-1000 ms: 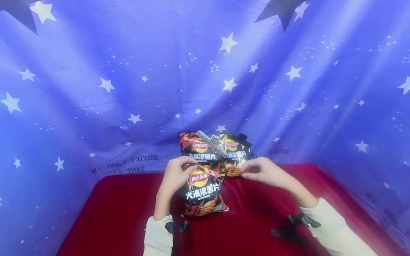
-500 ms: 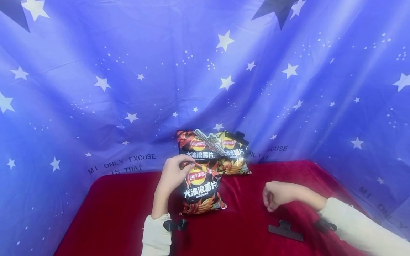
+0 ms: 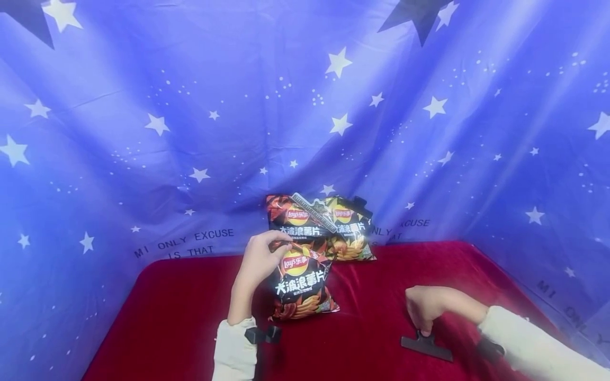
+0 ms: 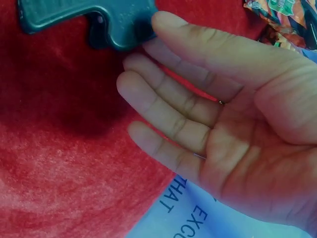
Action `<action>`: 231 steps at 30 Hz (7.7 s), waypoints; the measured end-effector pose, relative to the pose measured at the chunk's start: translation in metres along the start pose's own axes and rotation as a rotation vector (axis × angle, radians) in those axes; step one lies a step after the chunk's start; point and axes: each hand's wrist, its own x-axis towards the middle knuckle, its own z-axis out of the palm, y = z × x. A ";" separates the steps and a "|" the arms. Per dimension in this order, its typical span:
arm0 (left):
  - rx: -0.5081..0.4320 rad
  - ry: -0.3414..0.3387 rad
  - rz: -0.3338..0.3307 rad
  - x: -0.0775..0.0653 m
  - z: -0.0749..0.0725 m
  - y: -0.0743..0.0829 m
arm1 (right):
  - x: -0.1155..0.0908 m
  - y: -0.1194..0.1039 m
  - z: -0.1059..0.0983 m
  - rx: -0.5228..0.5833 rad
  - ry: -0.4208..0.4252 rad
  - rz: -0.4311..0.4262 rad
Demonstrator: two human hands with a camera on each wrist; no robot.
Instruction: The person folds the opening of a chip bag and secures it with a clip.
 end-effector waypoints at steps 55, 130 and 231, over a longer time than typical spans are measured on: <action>-0.001 -0.001 -0.020 0.001 0.001 -0.002 | 0.008 -0.026 -0.071 0.205 0.096 -0.256; 0.009 0.001 -0.032 0.003 0.006 0.006 | 0.092 -0.140 -0.044 0.618 1.113 -0.206; -0.628 -0.034 -0.460 -0.071 -0.022 -0.022 | 0.087 -0.110 0.006 1.033 0.570 -0.363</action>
